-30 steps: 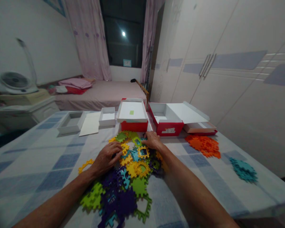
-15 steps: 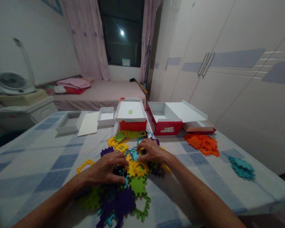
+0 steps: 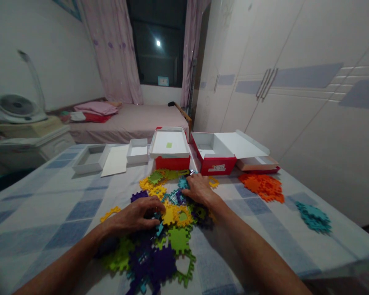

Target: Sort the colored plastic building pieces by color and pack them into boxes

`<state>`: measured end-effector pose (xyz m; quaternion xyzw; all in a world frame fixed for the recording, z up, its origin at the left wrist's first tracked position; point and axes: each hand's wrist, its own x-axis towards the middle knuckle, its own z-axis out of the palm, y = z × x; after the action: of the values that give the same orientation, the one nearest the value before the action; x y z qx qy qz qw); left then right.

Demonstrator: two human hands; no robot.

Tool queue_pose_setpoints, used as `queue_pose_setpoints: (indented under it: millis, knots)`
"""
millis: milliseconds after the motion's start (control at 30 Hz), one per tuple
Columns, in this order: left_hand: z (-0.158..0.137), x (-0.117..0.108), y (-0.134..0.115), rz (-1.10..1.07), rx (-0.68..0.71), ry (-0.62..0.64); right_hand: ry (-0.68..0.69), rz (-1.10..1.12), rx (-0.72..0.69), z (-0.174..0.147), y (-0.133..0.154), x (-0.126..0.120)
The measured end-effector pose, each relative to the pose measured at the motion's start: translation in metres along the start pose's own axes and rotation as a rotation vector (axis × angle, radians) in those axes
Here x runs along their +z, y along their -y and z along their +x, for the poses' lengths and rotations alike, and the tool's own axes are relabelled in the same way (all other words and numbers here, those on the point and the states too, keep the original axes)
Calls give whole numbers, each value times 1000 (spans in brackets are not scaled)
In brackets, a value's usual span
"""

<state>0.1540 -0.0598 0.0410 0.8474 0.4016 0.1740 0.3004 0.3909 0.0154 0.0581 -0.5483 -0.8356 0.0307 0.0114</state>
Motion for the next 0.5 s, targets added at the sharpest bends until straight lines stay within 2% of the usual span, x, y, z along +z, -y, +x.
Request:
queue_pose_setpoints:
  millis: [67,200,333,400,500]
  knots:
    - [1,2,3,-30,-3,-55,-8,35,2,2,1,4]
    - [7,5,12,-149,-52,-243,-66,146,-10,6,-11,7]
    - [11,7,22,-233,-130,-449,-149,106,-21,13,-11,-1]
    - [11,7,24,-201,-155,-512,-108,63,-97,19,-3,-6]
    - [11,8,24,-109,-118,-525,19,0,-184,29,9,-9]
